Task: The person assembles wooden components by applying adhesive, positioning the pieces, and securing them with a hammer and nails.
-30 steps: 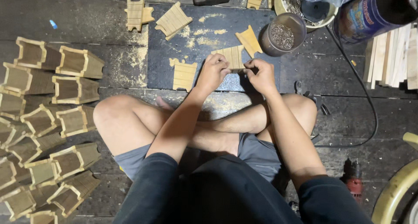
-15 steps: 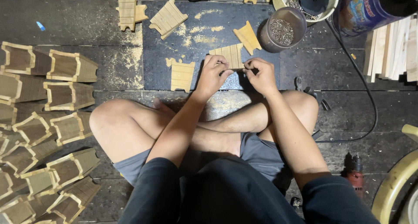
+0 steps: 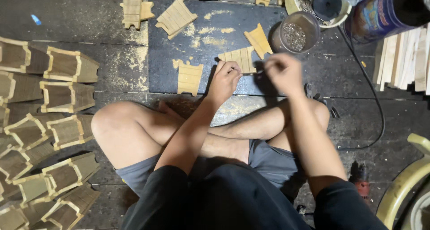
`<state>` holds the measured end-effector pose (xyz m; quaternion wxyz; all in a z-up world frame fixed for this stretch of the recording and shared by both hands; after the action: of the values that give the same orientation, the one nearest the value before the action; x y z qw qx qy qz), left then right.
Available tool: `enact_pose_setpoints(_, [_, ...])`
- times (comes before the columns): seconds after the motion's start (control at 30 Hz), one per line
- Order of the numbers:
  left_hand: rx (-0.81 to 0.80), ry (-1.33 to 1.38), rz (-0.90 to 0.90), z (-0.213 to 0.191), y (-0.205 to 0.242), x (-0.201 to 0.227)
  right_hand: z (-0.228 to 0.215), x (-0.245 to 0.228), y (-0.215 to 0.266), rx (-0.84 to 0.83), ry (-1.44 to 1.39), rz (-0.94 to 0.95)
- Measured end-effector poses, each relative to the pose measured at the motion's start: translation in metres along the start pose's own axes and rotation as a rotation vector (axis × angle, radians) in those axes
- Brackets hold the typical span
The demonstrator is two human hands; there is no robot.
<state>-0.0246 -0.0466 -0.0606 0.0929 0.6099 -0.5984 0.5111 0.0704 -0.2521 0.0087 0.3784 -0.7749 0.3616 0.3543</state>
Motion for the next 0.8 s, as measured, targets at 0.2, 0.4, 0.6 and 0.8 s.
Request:
enact_pose_setpoints(0.2, [-0.096,0.013,0.01,-0.009,-0.001,0.009,-0.061,0.06,-0.073,-0.088,0.551,-0.171])
enact_pose_setpoints(0.4, [-0.087,0.006,0.015,-0.009,0.0,0.005,-0.044,0.079,-0.115,-0.623,0.877,0.418])
enact_pose_setpoints(0.6, [-0.08,0.032,-0.007,-0.011,0.0,0.005,-0.038,0.076,-0.127,-0.716,1.006,0.378])
enact_pose_setpoints(0.8, [-0.09,0.02,-0.019,-0.009,0.002,0.003,-0.058,0.081,-0.109,-0.407,0.772,0.089])
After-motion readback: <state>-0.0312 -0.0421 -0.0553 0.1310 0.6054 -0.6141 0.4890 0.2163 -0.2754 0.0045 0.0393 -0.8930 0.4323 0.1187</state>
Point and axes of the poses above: each hand's wrist, its own y-axis away from the middle knuckle, its own z-axis out of the palm, x = y × z, the point moved 1 cm from there along -y, towards the middle knuckle, and after that the axes turned 12 degrees about -z, right-handed, at the moved point
